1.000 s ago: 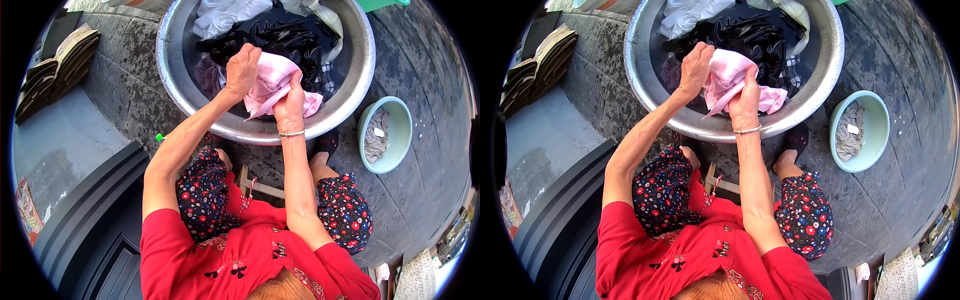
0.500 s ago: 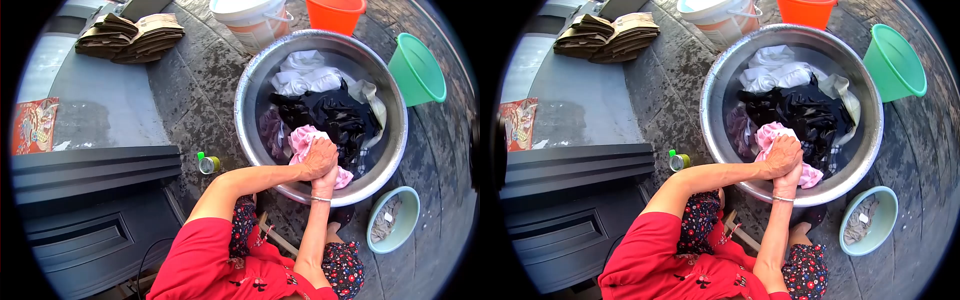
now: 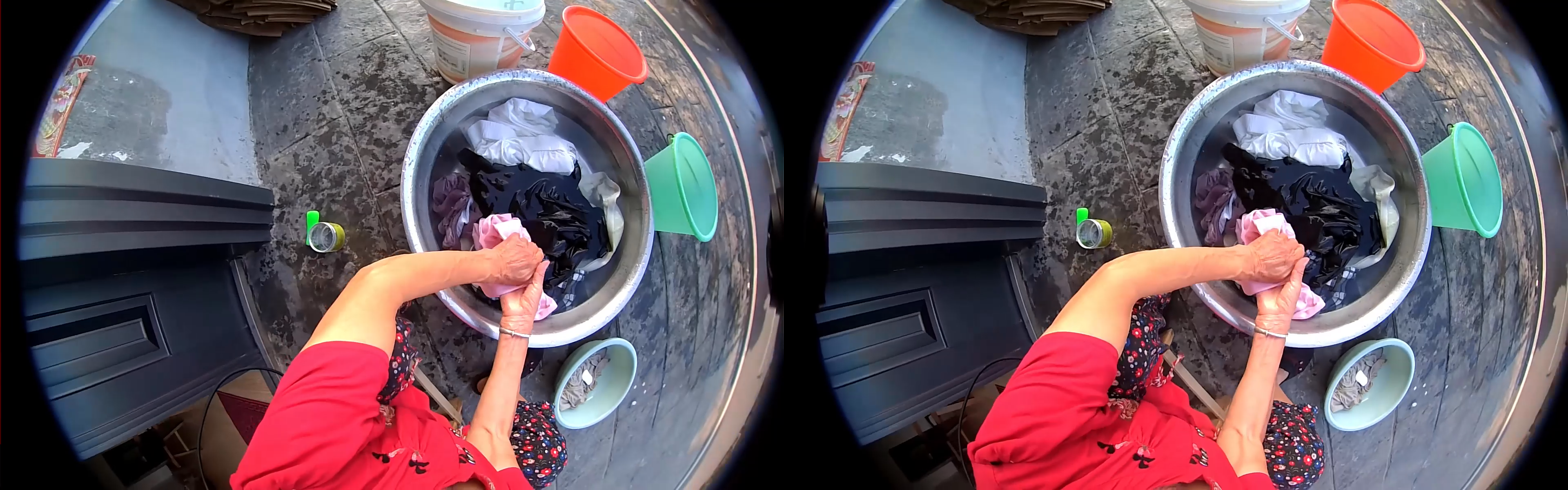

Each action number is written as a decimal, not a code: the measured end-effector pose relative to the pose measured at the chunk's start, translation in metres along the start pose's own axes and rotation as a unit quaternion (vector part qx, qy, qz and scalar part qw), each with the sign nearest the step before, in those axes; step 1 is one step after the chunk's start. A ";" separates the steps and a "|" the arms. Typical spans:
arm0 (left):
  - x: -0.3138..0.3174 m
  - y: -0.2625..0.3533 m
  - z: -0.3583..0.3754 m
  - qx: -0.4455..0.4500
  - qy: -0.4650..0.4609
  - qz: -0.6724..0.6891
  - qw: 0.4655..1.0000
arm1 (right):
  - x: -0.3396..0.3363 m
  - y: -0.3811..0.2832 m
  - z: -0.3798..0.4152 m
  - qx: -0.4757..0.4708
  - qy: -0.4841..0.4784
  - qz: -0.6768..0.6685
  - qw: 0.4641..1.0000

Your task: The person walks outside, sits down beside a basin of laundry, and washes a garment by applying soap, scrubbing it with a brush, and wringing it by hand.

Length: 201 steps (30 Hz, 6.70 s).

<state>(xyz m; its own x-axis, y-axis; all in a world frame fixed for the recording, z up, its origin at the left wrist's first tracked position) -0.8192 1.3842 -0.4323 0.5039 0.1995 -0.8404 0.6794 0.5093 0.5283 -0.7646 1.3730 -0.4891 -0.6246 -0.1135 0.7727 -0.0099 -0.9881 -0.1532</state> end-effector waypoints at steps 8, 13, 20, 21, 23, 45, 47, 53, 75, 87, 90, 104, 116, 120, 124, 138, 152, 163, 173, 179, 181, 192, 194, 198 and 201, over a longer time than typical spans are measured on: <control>0.007 -0.012 0.016 -0.027 0.078 0.391 0.917 | -0.009 -0.017 0.006 -0.022 0.040 0.152 0.987; -0.050 0.004 0.026 0.133 0.036 0.270 0.953 | 0.045 -0.039 0.014 -0.018 0.032 0.243 0.969; -0.053 -0.063 0.056 -0.027 -0.001 0.459 0.888 | 0.075 -0.089 0.036 -0.031 0.015 0.292 0.956; -0.052 -0.070 0.058 -0.032 0.045 0.481 0.875 | 0.081 -0.078 0.039 -0.038 0.029 0.311 0.949; -0.047 -0.084 0.062 -0.076 0.062 0.530 0.842 | 0.085 -0.068 0.035 -0.042 0.030 0.334 0.941; -0.124 0.005 0.095 0.021 0.343 0.164 0.925 | 0.079 0.020 0.001 -0.023 -0.219 0.096 0.971; -0.132 -0.003 0.078 -0.019 0.332 0.129 0.934 | 0.055 0.024 -0.005 -0.060 -0.053 0.106 0.991; -0.070 0.026 0.075 0.007 0.179 0.176 0.968 | 0.044 0.014 0.032 -0.034 -0.014 0.067 0.997; -0.103 0.084 0.038 0.113 0.213 0.220 0.945 | 0.054 -0.043 0.035 -0.206 -0.109 0.319 0.919; -0.097 0.031 0.041 -0.043 0.268 0.116 0.955 | 0.110 -0.017 0.054 -0.052 -0.122 0.074 0.988; -0.088 0.015 0.033 -0.077 0.295 0.169 0.937 | 0.110 -0.018 0.056 -0.046 -0.079 0.102 0.991; -0.122 0.008 0.035 -0.095 0.264 0.262 0.924 | 0.115 -0.009 0.057 -0.136 -0.117 0.050 0.983; -0.082 0.050 0.009 -0.076 0.061 0.176 0.980 | 0.095 -0.034 0.061 -0.042 -0.091 -0.139 0.985; -0.094 0.068 0.012 -0.132 0.039 0.185 0.973 | 0.097 -0.033 0.067 -0.013 -0.099 -0.086 0.991; -0.088 0.012 -0.003 -0.168 0.083 0.372 0.909 | 0.115 -0.044 0.065 -0.121 -0.161 -0.104 0.974; -0.082 0.026 -0.009 -0.183 0.025 0.297 0.937 | 0.058 -0.103 0.086 -0.436 0.097 0.428 0.786; -0.045 0.055 -0.007 -0.146 0.059 0.286 0.945 | 0.005 -0.105 0.037 -0.286 0.111 -0.047 0.951; 0.022 -0.008 -0.021 -0.333 -0.055 0.726 0.600 | -0.004 -0.144 -0.004 -0.064 0.089 0.335 0.936; 0.040 0.008 -0.054 -0.297 -0.141 0.708 0.625 | 0.001 -0.158 -0.004 -0.040 0.043 0.431 0.900; 0.055 0.025 -0.070 -0.239 -0.137 0.653 0.705 | -0.050 -0.180 0.018 -0.111 0.063 0.306 0.944; 0.062 0.021 -0.069 -0.253 -0.134 0.689 0.666 | -0.067 -0.184 0.033 -0.121 0.056 0.260 0.956; 0.071 0.033 -0.074 -0.241 -0.139 0.747 0.604 | -0.073 -0.186 0.049 -0.138 0.052 0.498 0.855; 0.064 0.027 -0.076 -0.232 -0.111 0.742 0.619 | -0.058 -0.198 0.059 -0.214 0.055 0.621 0.752; 0.058 -0.024 -0.070 -0.265 -0.088 0.590 0.758 | -0.085 -0.224 0.068 -0.242 0.126 0.386 0.881; 0.054 -0.018 -0.064 -0.272 -0.102 0.595 0.749 | -0.102 -0.217 0.062 -0.178 0.086 0.283 0.938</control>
<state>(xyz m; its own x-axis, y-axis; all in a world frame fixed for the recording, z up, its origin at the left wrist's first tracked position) -0.8379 1.4396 -0.4950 0.6885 0.6800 0.2519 -0.6059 0.3485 0.7152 -0.6503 1.5921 -0.4966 -0.7253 -0.5613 0.3987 0.1207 -0.6738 -0.7290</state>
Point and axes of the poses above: each hand's wrist, its own z-axis away from the middle knuckle, its own x-axis out of the palm, y = z × x, the point moved 10 cm from there along -z, towards the middle knuckle, and after that the axes turned 1 degree about -x, right-handed, at the moved point
